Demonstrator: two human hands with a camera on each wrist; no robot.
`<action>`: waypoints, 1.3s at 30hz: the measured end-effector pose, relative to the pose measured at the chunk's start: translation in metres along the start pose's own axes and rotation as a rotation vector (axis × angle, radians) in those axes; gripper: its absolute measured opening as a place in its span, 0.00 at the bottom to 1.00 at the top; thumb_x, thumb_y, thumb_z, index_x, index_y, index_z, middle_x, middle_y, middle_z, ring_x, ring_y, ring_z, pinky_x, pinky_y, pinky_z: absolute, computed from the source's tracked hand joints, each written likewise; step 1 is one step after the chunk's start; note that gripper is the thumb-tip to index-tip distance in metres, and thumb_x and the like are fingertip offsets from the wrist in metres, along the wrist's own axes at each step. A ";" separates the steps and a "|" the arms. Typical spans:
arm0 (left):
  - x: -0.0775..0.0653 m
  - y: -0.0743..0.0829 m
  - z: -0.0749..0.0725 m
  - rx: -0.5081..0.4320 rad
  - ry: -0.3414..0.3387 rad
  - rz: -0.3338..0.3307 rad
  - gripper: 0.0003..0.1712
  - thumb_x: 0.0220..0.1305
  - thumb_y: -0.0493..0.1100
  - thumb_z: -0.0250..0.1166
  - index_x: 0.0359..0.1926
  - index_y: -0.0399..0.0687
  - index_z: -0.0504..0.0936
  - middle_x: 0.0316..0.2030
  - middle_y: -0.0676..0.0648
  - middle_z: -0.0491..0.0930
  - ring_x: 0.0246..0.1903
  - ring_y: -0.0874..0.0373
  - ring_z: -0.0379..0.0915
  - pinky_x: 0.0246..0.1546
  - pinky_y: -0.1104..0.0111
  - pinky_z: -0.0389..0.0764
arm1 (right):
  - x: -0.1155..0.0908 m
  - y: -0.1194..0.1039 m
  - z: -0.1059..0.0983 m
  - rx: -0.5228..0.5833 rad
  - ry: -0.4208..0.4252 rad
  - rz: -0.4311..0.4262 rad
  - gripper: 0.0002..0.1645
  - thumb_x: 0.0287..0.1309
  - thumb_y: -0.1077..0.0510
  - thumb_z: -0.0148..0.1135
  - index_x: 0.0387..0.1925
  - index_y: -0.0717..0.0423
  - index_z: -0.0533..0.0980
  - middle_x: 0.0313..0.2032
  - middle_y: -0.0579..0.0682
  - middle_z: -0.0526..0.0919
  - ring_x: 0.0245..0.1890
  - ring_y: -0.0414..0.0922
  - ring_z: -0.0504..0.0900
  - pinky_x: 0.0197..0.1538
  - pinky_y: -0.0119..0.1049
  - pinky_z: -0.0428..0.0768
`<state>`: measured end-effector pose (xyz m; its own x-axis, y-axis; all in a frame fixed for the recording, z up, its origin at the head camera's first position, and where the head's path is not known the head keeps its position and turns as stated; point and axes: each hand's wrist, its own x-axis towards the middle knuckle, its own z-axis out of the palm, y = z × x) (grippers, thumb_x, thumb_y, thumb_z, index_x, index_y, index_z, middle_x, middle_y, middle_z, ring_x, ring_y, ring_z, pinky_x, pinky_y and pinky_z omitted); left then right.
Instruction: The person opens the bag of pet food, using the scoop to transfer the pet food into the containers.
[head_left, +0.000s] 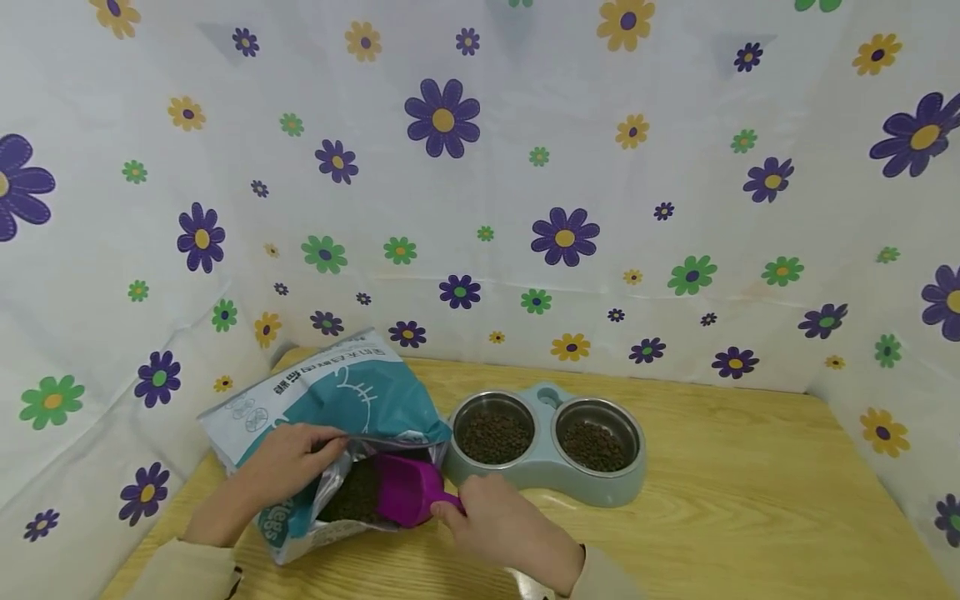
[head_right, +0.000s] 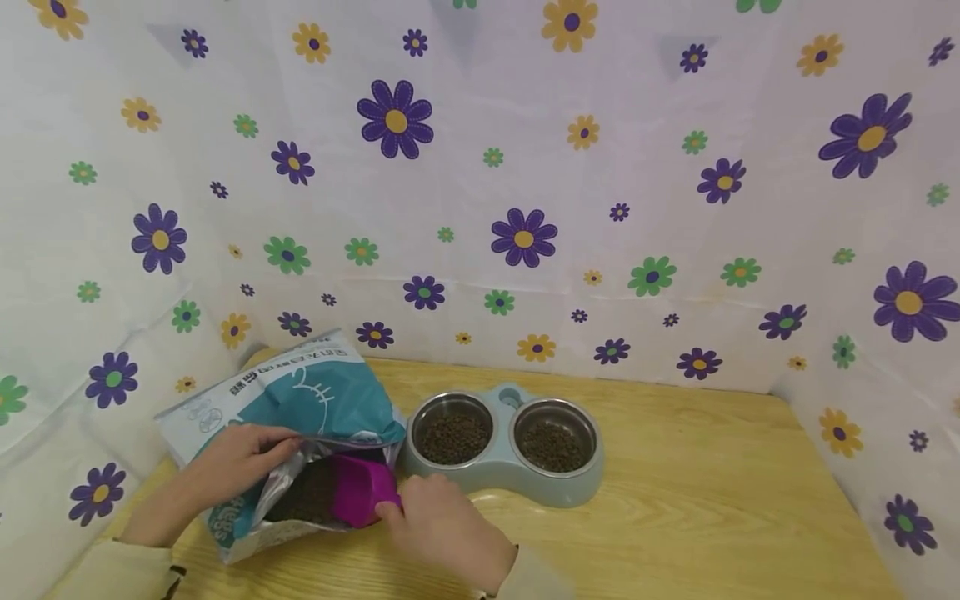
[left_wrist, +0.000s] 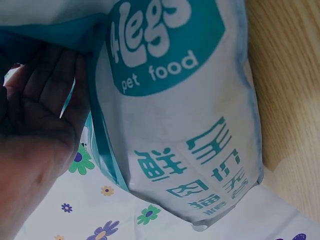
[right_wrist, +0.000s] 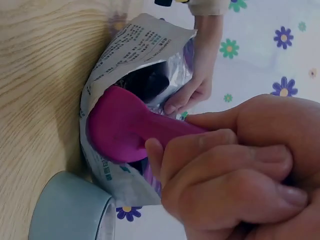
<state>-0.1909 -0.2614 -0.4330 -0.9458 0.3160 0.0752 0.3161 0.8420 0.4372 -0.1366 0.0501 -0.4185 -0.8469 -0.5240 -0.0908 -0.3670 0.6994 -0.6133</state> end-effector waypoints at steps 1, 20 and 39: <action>0.000 0.000 0.001 -0.003 -0.003 0.005 0.17 0.77 0.50 0.57 0.53 0.51 0.89 0.36 0.57 0.87 0.26 0.69 0.70 0.31 0.69 0.72 | 0.000 0.003 -0.002 0.045 -0.011 0.009 0.33 0.72 0.47 0.59 0.11 0.46 0.61 0.11 0.38 0.57 0.12 0.35 0.55 0.18 0.28 0.57; 0.002 0.002 0.002 0.001 0.006 -0.010 0.17 0.76 0.50 0.58 0.51 0.52 0.89 0.33 0.57 0.85 0.25 0.68 0.68 0.29 0.70 0.69 | -0.026 0.041 -0.006 0.445 -0.047 0.121 0.30 0.72 0.40 0.58 0.24 0.60 0.80 0.14 0.41 0.67 0.12 0.37 0.59 0.17 0.30 0.57; 0.002 -0.001 0.003 -0.037 -0.006 -0.021 0.17 0.77 0.50 0.57 0.52 0.51 0.89 0.29 0.58 0.83 0.21 0.69 0.66 0.26 0.71 0.68 | -0.035 0.082 -0.002 0.895 -0.167 0.179 0.31 0.74 0.38 0.55 0.38 0.65 0.78 0.15 0.43 0.62 0.12 0.39 0.50 0.14 0.29 0.53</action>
<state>-0.1933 -0.2604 -0.4361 -0.9518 0.3007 0.0603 0.2927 0.8318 0.4716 -0.1375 0.1267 -0.4645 -0.7700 -0.5565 -0.3121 0.2567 0.1776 -0.9500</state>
